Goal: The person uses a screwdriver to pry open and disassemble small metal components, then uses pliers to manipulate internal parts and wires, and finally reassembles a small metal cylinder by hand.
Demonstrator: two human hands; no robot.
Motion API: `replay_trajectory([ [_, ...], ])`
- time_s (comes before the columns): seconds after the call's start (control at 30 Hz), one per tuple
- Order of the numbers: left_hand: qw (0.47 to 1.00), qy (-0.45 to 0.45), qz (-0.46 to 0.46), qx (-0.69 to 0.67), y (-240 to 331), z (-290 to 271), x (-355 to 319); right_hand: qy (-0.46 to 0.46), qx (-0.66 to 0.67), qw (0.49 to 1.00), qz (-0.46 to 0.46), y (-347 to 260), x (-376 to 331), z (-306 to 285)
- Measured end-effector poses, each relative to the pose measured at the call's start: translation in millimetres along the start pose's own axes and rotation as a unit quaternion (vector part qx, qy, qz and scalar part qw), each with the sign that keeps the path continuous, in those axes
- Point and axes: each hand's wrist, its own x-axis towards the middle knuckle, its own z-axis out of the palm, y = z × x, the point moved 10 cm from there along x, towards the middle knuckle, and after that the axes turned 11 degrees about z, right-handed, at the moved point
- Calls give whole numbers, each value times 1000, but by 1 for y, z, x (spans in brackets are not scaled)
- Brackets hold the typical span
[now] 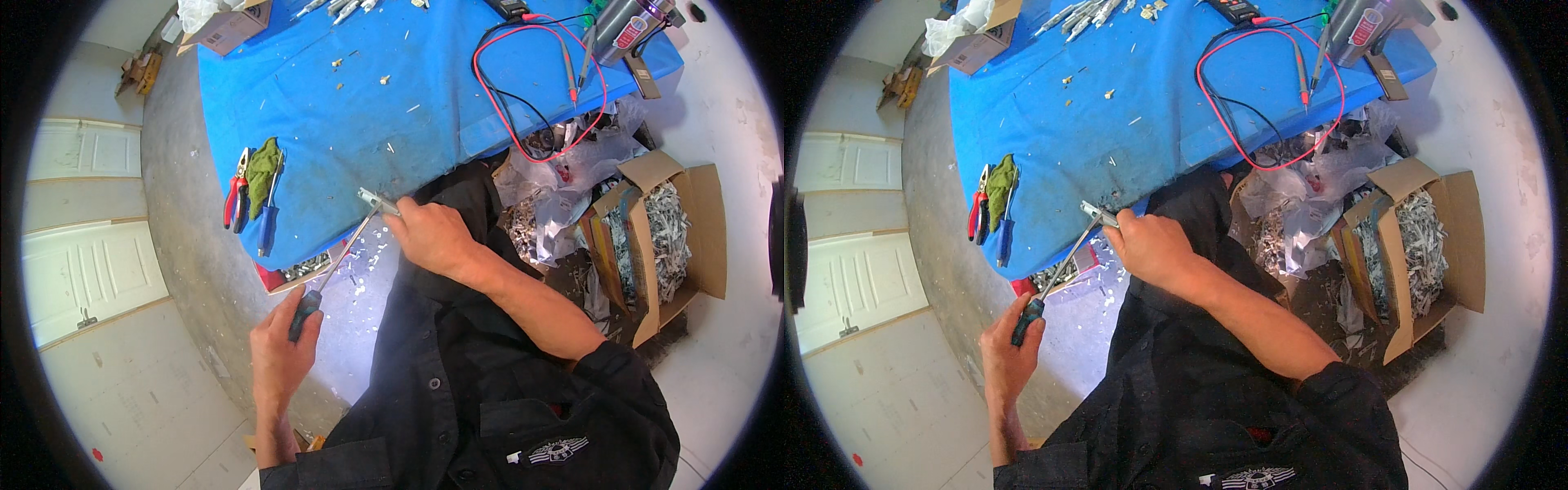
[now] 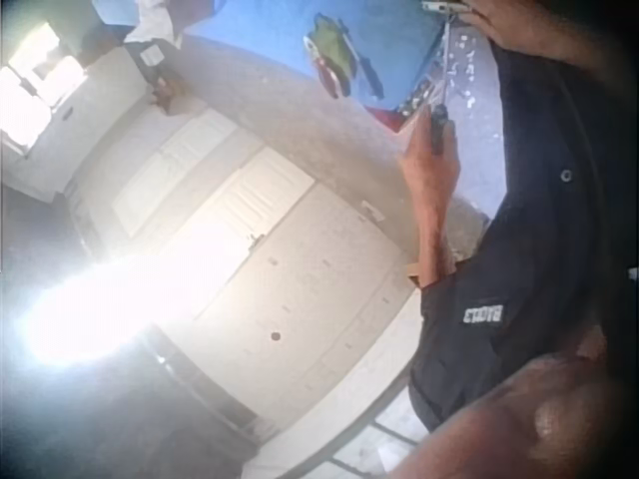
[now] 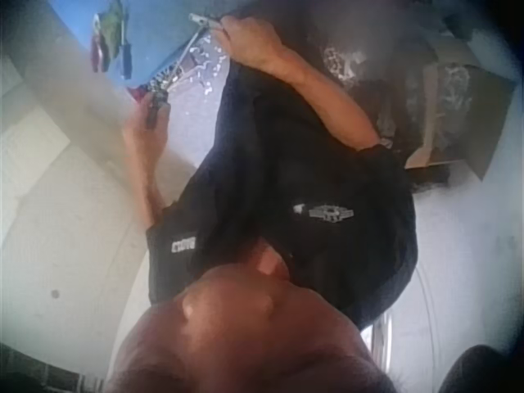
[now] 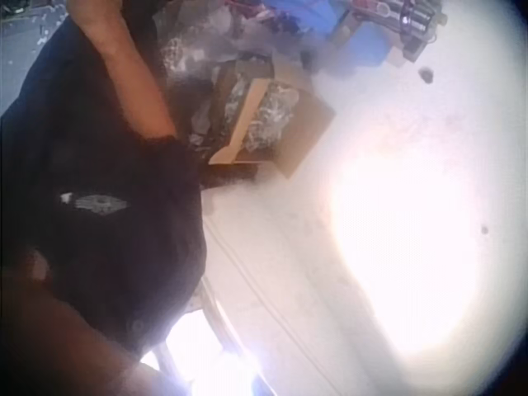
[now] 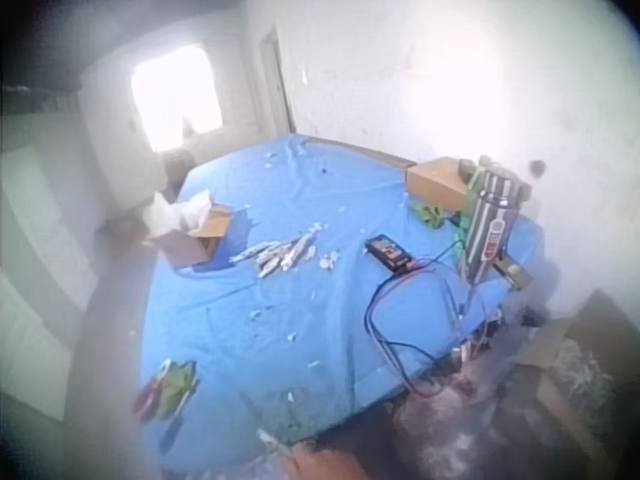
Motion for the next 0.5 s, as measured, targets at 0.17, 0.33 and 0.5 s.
replay_trajectory([
  [0.17,998,-51,3,41,6,2,7,-27,-45,999,7,-5,0,-2],
  [0.33,962,-94,119,225,30,-3,14,16,-82,996,-31,-8,-3,2],
  [0.5,918,-101,182,337,46,-3,13,49,-118,989,-78,-13,-4,0],
])
